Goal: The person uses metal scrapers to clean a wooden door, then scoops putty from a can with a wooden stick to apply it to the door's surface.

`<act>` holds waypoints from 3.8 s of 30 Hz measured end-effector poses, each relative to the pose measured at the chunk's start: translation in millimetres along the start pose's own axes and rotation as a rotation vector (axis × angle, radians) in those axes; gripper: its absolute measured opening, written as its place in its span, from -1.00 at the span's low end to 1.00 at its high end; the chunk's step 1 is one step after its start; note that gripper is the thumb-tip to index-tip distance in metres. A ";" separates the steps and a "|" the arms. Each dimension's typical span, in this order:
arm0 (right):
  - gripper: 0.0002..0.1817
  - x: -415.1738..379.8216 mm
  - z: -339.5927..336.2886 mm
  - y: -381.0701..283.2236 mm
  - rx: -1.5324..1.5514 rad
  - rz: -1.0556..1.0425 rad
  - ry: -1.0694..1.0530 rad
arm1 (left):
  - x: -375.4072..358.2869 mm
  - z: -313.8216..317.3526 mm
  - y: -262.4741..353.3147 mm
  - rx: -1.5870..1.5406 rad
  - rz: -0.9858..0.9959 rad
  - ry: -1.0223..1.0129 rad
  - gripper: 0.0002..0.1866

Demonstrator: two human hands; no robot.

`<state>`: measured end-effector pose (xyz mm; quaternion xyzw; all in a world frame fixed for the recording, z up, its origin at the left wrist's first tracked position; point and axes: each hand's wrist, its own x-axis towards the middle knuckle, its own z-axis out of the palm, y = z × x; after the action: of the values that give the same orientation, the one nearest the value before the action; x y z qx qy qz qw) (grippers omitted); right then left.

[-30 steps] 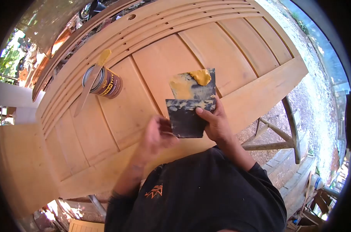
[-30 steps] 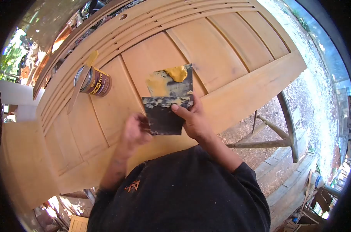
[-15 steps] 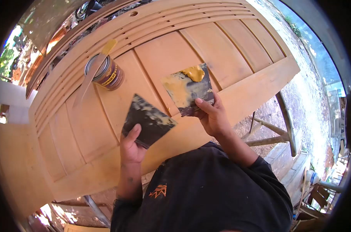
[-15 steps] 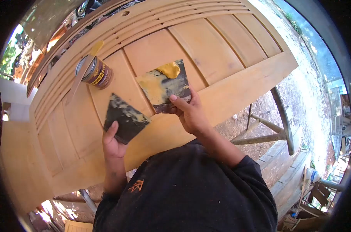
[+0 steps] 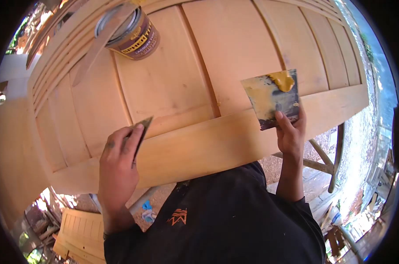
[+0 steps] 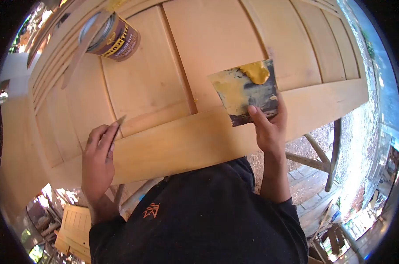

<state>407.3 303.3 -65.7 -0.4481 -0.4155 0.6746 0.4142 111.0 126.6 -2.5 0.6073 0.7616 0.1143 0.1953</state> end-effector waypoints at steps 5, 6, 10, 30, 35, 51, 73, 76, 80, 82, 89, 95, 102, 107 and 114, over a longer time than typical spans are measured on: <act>-0.43 51.9 -29.0 0.5 -0.066 -0.052 0.068 | 40.1 21.4 24.9 0.088 -0.016 -0.122 -0.38; -0.44 60.1 -34.3 -0.4 -0.033 -0.023 0.094 | 47.9 23.6 35.4 0.050 -0.050 -0.134 -0.40; -0.42 84.0 -46.0 3.8 0.100 -0.009 0.081 | 78.0 19.2 54.5 -0.200 -0.126 -0.247 -0.33; -0.34 90.8 -47.0 6.7 0.005 0.098 0.060 | 126.6 61.3 91.1 0.135 0.156 -0.478 -0.53; -0.38 87.6 -51.2 9.2 0.001 0.129 -0.004 | 127.1 44.9 85.6 -0.155 0.010 -0.446 -0.56; -0.72 20.0 21.4 4.2 0.587 0.581 -0.270 | 73.5 31.1 74.1 -0.437 0.331 0.290 -0.54; -0.69 -7.8 38.0 -1.6 0.498 0.426 -0.278 | 29.7 29.7 65.8 -0.787 0.231 0.346 -0.63; -0.64 7.4 43.1 -1.7 0.457 0.386 -0.214 | 45.2 46.4 61.9 -0.434 0.463 0.319 -0.54; -0.54 50.3 21.8 -9.9 0.395 0.192 -0.174 | 55.6 32.1 20.0 -0.078 0.166 0.153 -0.45; -0.55 70.5 4.9 -3.8 0.347 0.091 -0.089 | 54.7 15.9 16.3 0.028 0.076 0.094 -0.48; -0.53 121.1 -33.8 7.4 0.295 0.115 0.101 | 56.4 13.5 14.8 0.167 -0.202 -0.221 -0.49; -0.52 145.9 -93.3 9.2 0.393 0.111 -0.244 | 78.1 26.2 4.6 0.178 -0.252 -0.196 -0.46; -0.68 166.0 -106.2 -7.4 0.456 0.115 -0.264 | 102.6 18.3 7.2 0.107 -0.311 -0.179 -0.51; -0.71 160.9 -104.6 -7.0 0.444 0.130 -0.180 | 96.3 -1.4 -3.1 0.157 -0.404 -0.251 -0.56; -0.70 145.7 -99.6 -2.2 -0.321 -0.041 0.204 | 86.8 -15.4 -15.1 0.111 -0.445 -0.149 -0.59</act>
<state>465.0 458.4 -126.7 -0.5660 -0.4826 0.5422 0.3909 74.8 208.1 -8.6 0.4412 0.8651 -0.0186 0.2377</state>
